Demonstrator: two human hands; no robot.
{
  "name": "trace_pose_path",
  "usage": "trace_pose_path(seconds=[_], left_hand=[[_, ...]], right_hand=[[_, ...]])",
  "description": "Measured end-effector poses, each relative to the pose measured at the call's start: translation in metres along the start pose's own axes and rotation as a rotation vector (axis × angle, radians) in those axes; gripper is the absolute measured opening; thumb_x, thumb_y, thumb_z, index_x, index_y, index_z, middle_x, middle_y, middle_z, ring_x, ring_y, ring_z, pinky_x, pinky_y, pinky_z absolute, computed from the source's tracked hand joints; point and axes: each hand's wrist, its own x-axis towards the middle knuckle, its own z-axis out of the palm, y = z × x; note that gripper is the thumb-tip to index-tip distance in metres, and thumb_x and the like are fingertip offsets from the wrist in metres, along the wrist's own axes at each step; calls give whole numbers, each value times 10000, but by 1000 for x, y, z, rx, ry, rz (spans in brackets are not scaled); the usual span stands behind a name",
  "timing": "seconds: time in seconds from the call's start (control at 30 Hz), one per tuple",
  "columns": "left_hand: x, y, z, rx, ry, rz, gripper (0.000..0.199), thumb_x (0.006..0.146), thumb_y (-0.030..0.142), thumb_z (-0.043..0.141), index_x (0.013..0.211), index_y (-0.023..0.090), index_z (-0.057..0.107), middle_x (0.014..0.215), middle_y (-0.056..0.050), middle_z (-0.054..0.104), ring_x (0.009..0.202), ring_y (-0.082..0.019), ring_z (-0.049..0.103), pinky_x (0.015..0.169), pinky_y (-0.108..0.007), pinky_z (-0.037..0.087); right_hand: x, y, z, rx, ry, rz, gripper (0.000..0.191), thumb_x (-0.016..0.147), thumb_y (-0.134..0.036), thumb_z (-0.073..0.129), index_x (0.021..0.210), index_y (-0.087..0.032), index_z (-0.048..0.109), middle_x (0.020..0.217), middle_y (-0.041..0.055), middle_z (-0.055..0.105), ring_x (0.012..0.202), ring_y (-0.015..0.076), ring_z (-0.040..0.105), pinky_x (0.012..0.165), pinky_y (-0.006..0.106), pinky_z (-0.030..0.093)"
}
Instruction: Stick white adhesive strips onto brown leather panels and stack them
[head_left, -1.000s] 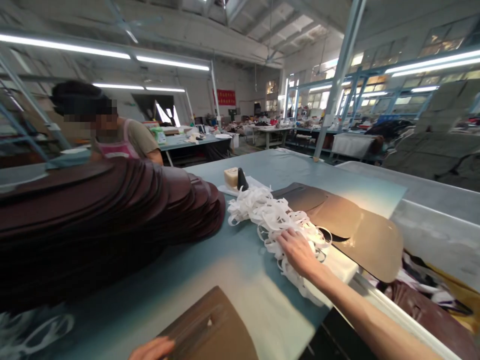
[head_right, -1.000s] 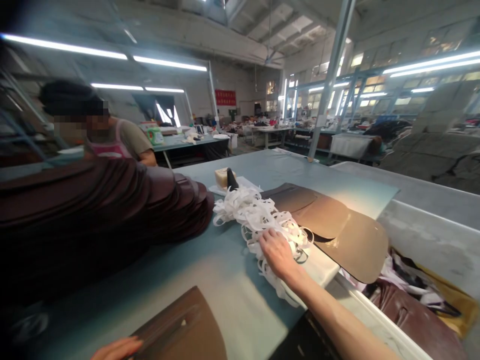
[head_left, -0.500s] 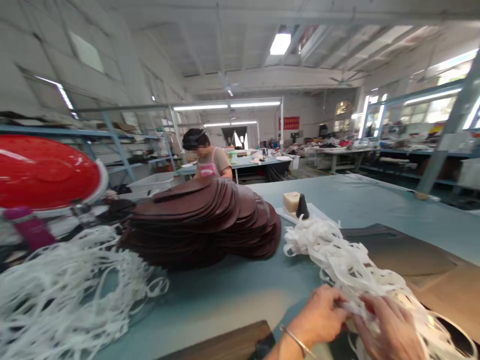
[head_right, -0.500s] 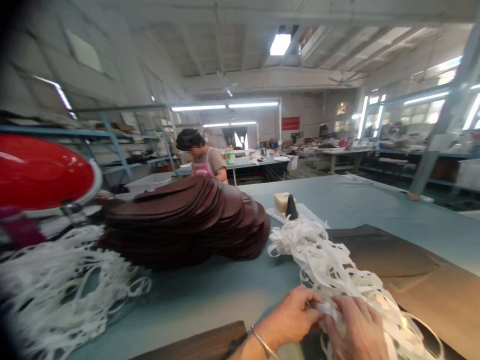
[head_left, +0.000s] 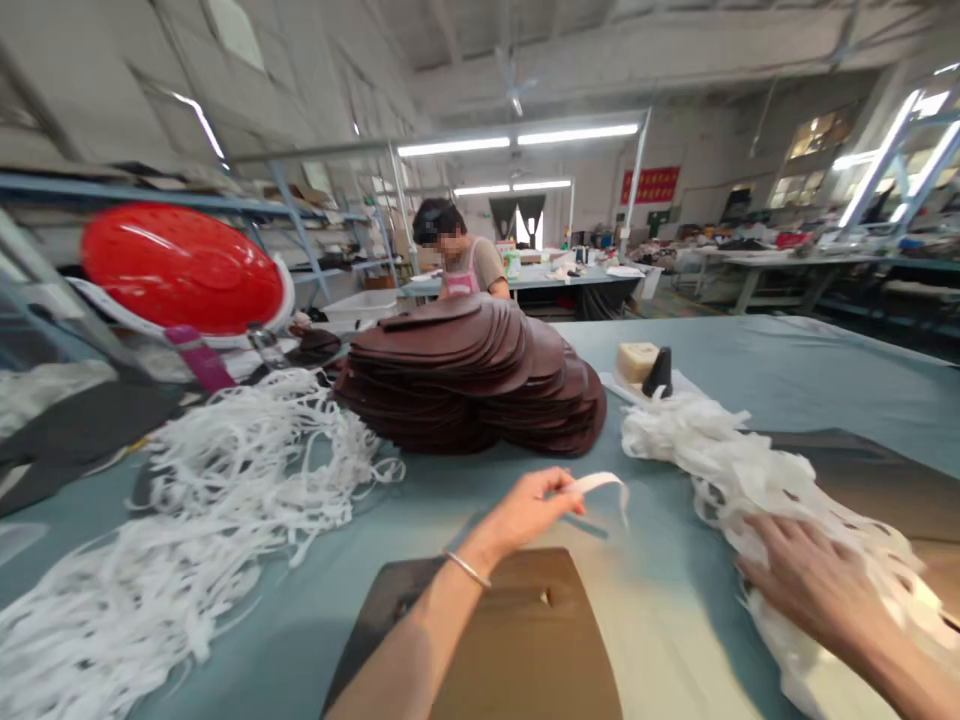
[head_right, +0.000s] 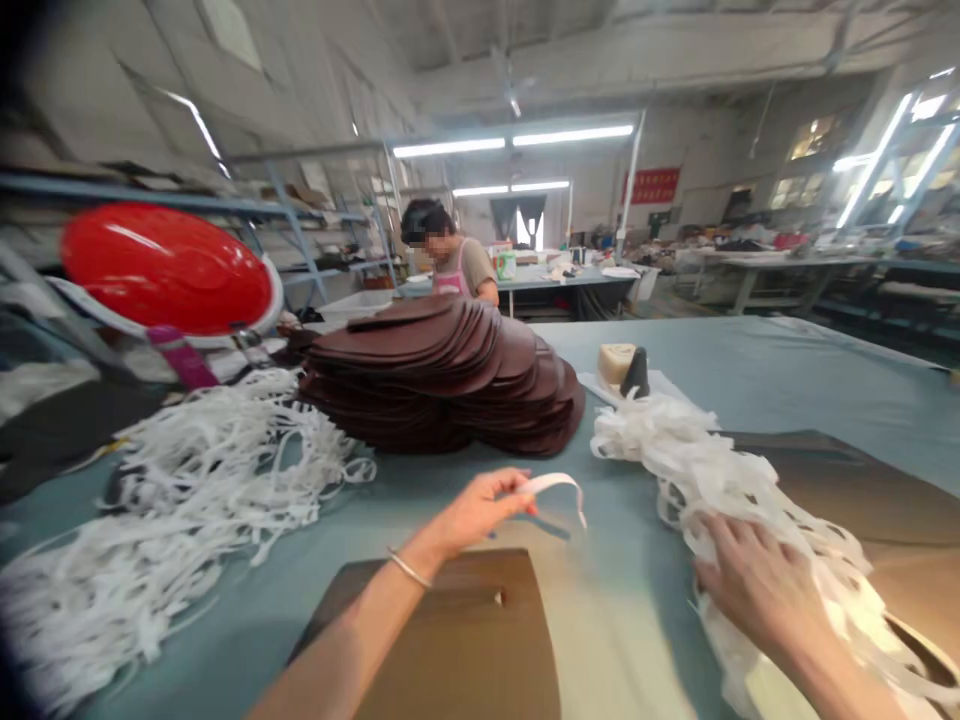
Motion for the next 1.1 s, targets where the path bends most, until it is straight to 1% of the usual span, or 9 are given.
trace_pose_path(seconds=[0.1, 0.2, 0.33, 0.43, 0.57, 0.7, 0.8, 0.97, 1.1], left_hand=[[-24, 8, -18, 97, -22, -49, 259, 859, 390, 554, 777, 165, 652, 720, 15, 579, 680, -120, 470, 669, -217, 374], [-51, 19, -15, 197, -192, -51, 285, 896, 393, 492, 831, 174, 662, 682, 27, 579, 627, -113, 470, 614, -212, 349], [-91, 17, -24, 222, -251, -167, 308, 900, 416, 466, 881, 181, 664, 717, 19, 585, 676, -126, 501, 607, -207, 339], [-129, -5, -51, 307, -166, -381, 322, 881, 454, 477, 834, 181, 639, 671, 30, 533, 643, -130, 462, 561, -214, 298], [-182, -36, -72, 331, -165, -452, 377, 922, 440, 366, 717, 173, 535, 756, 15, 564, 742, -153, 505, 670, -236, 349], [-217, -40, -57, 300, -102, -567, 303, 916, 391, 388, 761, 187, 550, 726, 28, 580, 718, -150, 526, 650, -240, 344], [-226, -35, -44, 234, -102, -642, 197, 875, 332, 454, 828, 200, 593, 698, 37, 603, 653, -140, 515, 590, -240, 320], [-219, -38, -54, 157, 100, -671, 231, 826, 388, 516, 743, 177, 563, 647, 34, 560, 592, -121, 438, 549, -233, 279], [-213, -50, -72, 131, 293, -702, 270, 821, 424, 490, 794, 173, 585, 661, 27, 577, 553, -113, 428, 528, -227, 276]], right_hand=[[12, -73, -25, -120, -159, -79, 296, 887, -403, 463, 1025, -195, 623, 964, 144, 633, 891, 303, 571, 732, 417, 420], [16, -152, -29, 173, -140, -195, 309, 940, -372, 440, 1144, -187, 579, 1134, 139, 583, 1060, 271, 511, 915, 425, 391], [0, -211, -11, 633, -676, -156, 362, 964, -460, 396, 872, -183, 612, 751, 15, 572, 725, 170, 519, 687, 292, 418], [-18, -218, 9, 808, -993, 5, 423, 937, -529, 430, 743, -176, 561, 595, -46, 448, 549, 104, 392, 505, 227, 299], [-36, -222, 19, 781, -1012, -20, 299, 958, -411, 443, 850, -185, 607, 707, -21, 570, 624, 111, 474, 599, 237, 348], [-57, -233, -3, 608, -1040, -100, 211, 957, -314, 452, 860, -214, 611, 762, -3, 623, 673, 133, 530, 653, 261, 366], [-73, -231, -22, 550, -1036, -205, 226, 972, -298, 421, 836, -228, 587, 757, -3, 619, 697, 147, 545, 670, 275, 375], [-69, -219, -16, 423, -669, -278, 342, 964, -408, 433, 702, -216, 540, 630, 5, 567, 584, 165, 502, 648, 320, 371], [-52, -216, 9, 491, -750, -134, 308, 983, -376, 343, 923, -228, 606, 848, 37, 658, 732, 178, 605, 697, 307, 423]])
